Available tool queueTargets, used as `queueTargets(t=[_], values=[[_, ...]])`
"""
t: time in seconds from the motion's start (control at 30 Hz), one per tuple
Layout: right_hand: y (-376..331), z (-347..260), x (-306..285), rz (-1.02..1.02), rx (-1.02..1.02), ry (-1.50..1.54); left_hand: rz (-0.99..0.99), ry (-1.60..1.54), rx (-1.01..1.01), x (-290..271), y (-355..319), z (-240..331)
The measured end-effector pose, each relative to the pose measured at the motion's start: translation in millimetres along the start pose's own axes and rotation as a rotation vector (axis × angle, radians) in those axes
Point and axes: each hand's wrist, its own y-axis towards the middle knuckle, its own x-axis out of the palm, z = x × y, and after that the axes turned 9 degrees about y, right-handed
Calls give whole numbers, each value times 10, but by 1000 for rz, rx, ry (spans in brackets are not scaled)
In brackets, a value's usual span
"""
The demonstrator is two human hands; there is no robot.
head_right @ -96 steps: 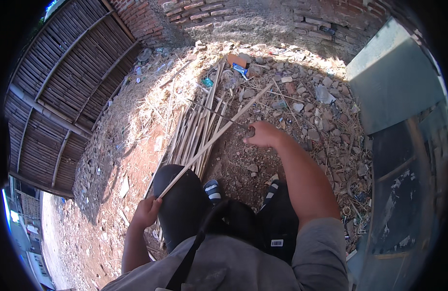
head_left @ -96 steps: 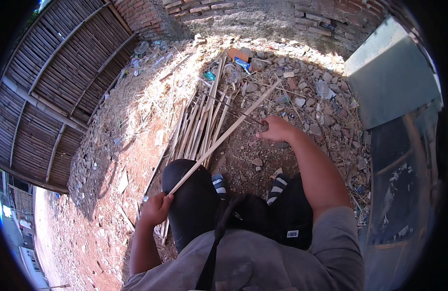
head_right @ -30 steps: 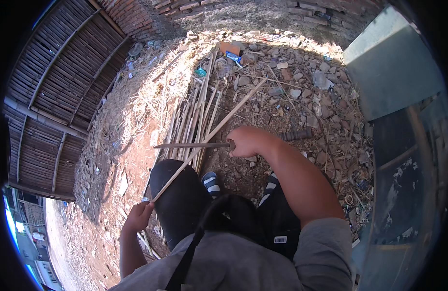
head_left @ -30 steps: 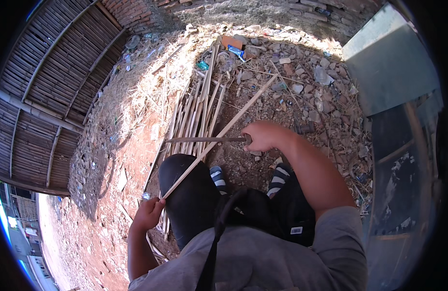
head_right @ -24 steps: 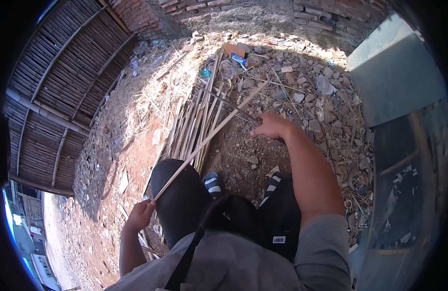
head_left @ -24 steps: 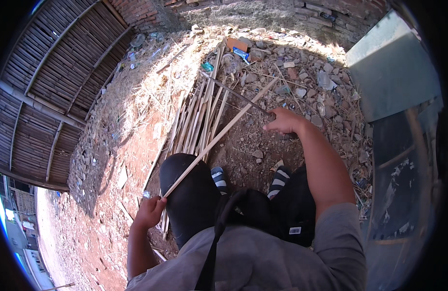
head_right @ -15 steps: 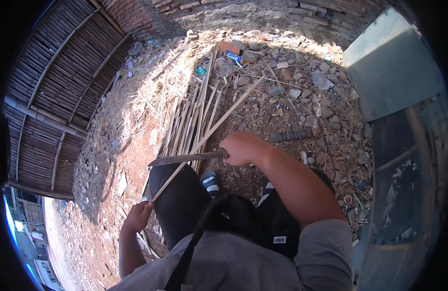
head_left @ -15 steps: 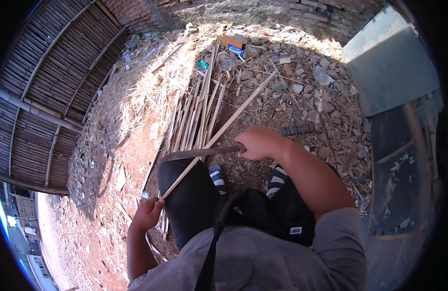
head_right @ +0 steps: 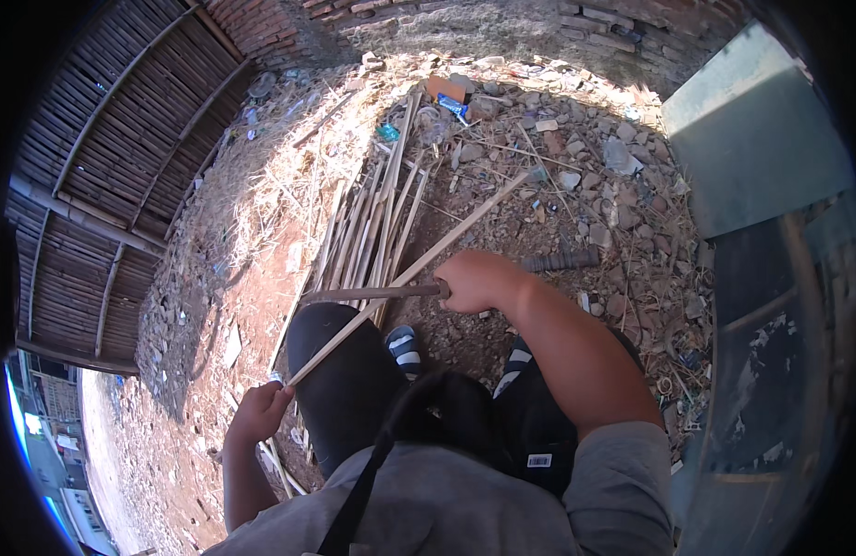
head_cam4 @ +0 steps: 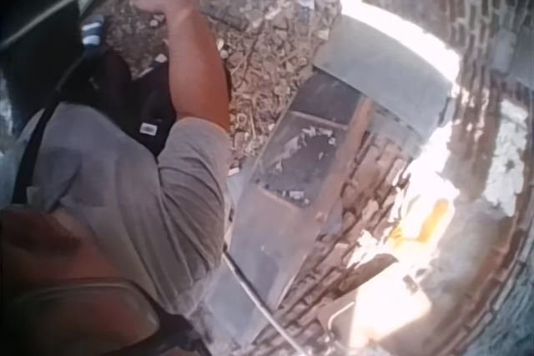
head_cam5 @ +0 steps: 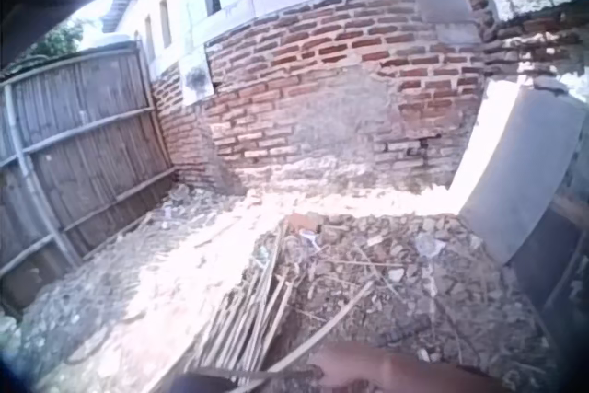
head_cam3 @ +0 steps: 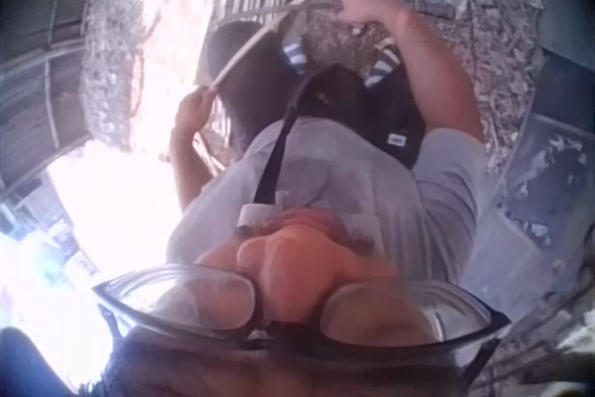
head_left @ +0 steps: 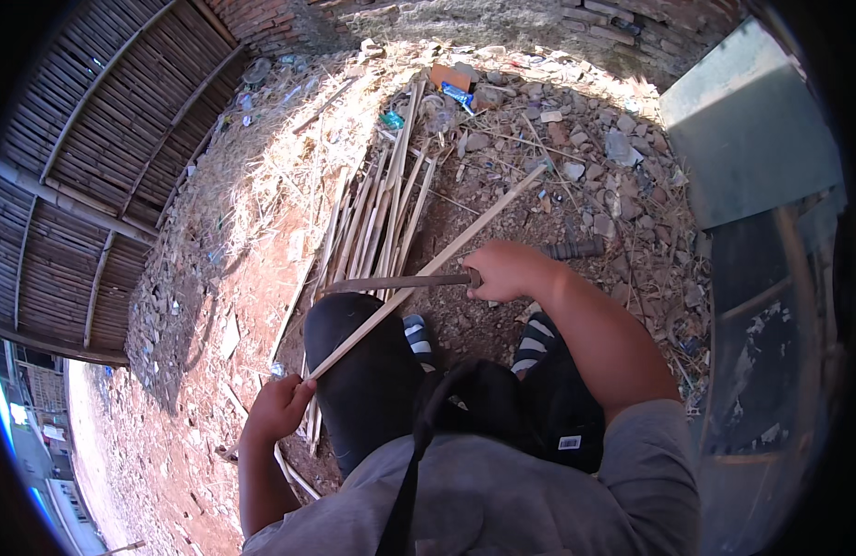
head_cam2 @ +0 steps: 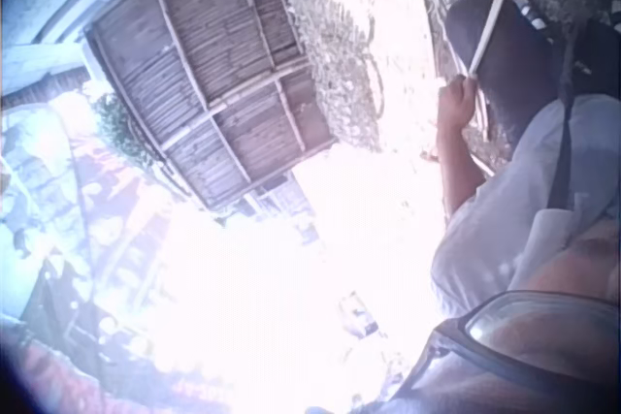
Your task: The person sits on the ground and uses a machete to split long bamboo poles into thin strips. They hold the pole with their left hand and repeatedly strike it with the machete in their right hand to separate the sections.
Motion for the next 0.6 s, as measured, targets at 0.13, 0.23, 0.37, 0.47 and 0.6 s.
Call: queueTargets(t=[0.13, 0.23, 0.37, 0.47, 0.6], values=[[24, 495, -226, 126, 142, 148, -18, -61, 31, 67, 62, -128], [-7, 539, -326, 231, 342, 356, 2, -84, 8, 129, 70, -148], [112, 569, -20, 202, 122, 160, 14, -29, 13, 37, 69, -3], [127, 160, 102, 3, -16, 0, -11, 15, -10, -38, 44, 33], [46, 452, -233, 59, 144, 183, 34, -1, 20, 173, 78, -225]])
